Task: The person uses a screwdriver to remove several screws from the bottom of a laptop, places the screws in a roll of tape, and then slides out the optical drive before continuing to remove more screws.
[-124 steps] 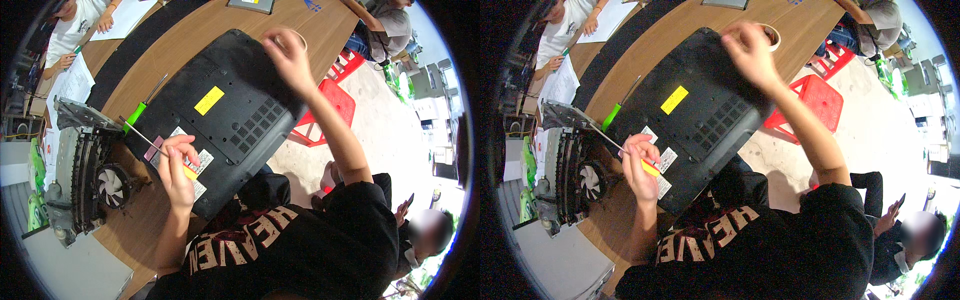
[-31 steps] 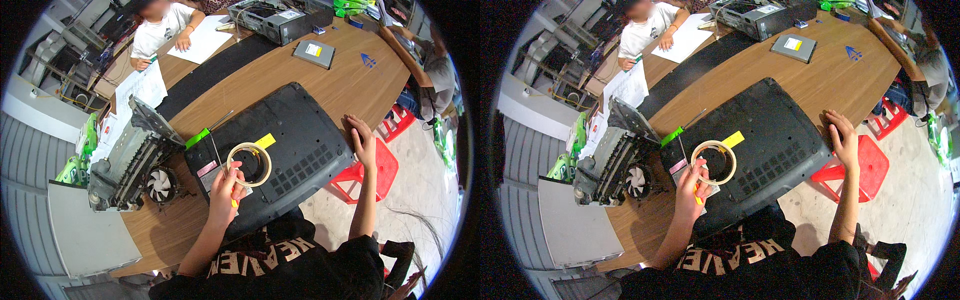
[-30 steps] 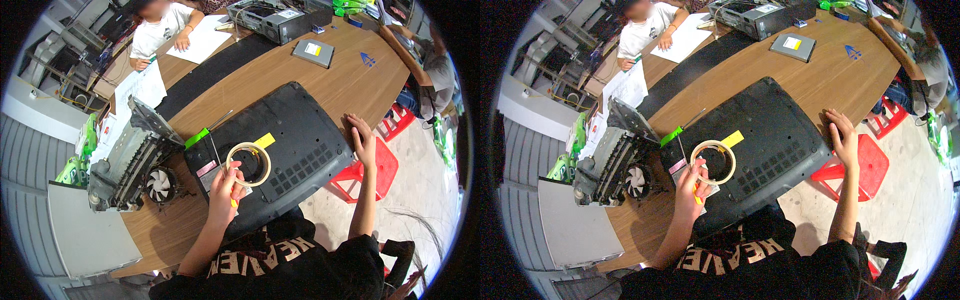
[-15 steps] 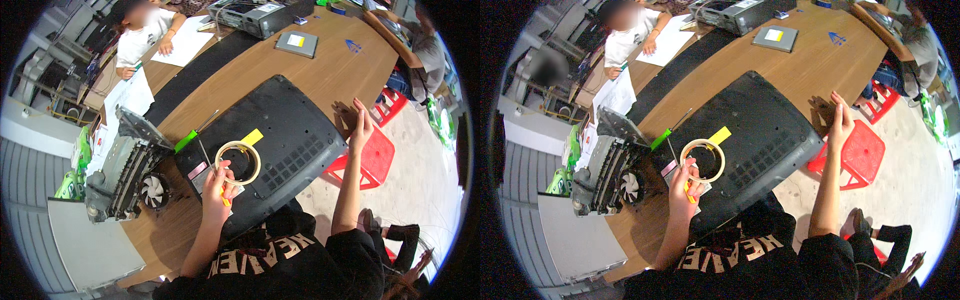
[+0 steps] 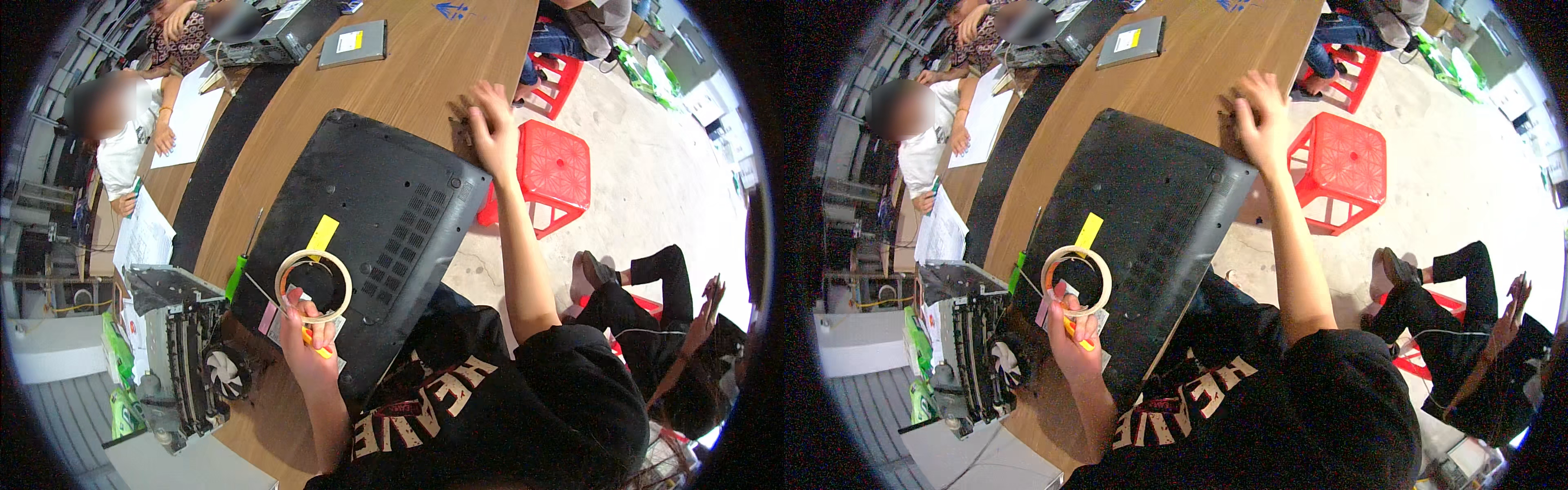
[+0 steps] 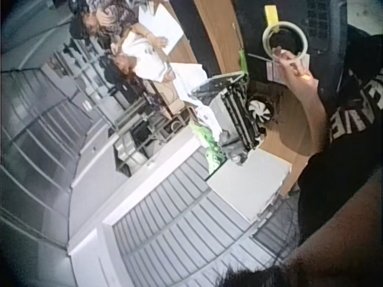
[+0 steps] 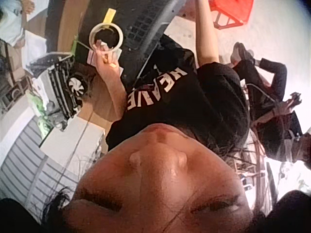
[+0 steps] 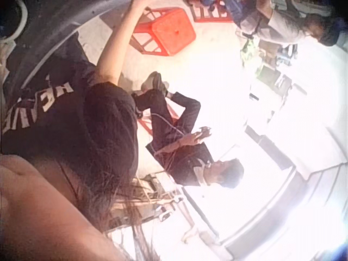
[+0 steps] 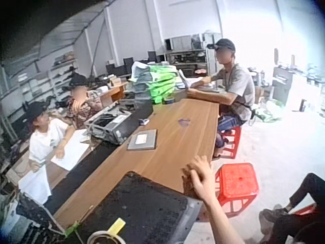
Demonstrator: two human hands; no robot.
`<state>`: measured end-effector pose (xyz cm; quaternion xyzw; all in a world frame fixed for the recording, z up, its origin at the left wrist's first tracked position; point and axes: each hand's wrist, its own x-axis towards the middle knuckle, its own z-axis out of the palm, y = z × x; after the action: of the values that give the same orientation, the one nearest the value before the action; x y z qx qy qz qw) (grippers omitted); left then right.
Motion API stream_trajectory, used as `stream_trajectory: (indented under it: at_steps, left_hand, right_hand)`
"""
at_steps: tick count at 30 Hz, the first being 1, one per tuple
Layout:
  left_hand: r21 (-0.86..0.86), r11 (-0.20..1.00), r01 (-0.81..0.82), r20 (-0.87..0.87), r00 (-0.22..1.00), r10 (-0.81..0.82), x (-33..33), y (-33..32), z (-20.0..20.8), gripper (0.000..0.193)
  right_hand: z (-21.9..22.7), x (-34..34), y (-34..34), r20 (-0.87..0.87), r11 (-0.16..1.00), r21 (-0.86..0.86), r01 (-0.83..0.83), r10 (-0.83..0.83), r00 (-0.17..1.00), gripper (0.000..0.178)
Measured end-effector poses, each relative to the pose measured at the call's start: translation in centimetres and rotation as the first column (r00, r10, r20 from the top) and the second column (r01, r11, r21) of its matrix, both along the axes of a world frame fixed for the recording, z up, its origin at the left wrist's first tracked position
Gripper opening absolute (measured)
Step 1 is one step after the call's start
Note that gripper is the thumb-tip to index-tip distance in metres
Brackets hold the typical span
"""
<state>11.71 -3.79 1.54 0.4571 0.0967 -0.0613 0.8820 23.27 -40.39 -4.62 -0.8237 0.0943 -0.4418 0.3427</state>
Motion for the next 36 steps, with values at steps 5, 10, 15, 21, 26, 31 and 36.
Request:
stream_trajectory:
  at_steps: [5, 10, 15, 21, 26, 31, 36]
  left_hand:
    - [0.005, 1.000, -0.007, -0.002, 1.000, 0.007, 0.0, 0.1, 0.0, 0.031]
    - [0.063, 0.998, -0.008, 0.021, 1.000, 0.007, 0.0, -0.2, 0.2, 0.031]
    - [0.062, 0.998, 0.002, 0.025, 1.000, -0.003, -0.1, 0.0, 0.1, 0.030]
    - [0.036, 0.999, 0.015, 0.040, 0.999, -0.016, -0.3, 0.4, -0.2, 0.029]
    - [0.038, 0.999, 0.019, 0.035, 0.999, -0.020, -0.3, 0.6, -0.2, 0.030]
    - [0.051, 0.998, 0.026, 0.028, 0.999, -0.027, -0.3, 0.3, 0.0, 0.030]
    - [0.050, 0.998, 0.025, 0.034, 0.999, -0.027, -0.4, 0.5, -0.1, 0.031]
  right_hand:
    - [1.7, -0.6, 1.1, -0.253, 0.925, -0.378, -0.029, -0.073, 0.965, 0.043]
    - [1.0, 0.2, 0.5, -0.378, 0.948, -0.302, -0.097, -0.026, 0.925, 0.027]
    - [0.1, 0.2, 0.0, -0.261, 0.991, -0.079, -0.105, 0.081, 0.962, 0.018]
    - [-0.1, -0.3, 0.2, -0.150, 0.998, 0.053, -0.025, 0.033, 0.988, 0.012]
    - [-0.2, -0.5, 0.6, 0.247, 0.764, 0.609, -0.213, 0.073, 0.966, 0.022]
    - [-0.9, 0.2, -0.4, 0.136, 0.951, 0.307, -0.039, -0.003, 0.991, 0.031]
    - [-0.6, 1.2, 0.4, -0.159, 0.962, -0.211, 0.175, -0.211, 0.965, 0.068]
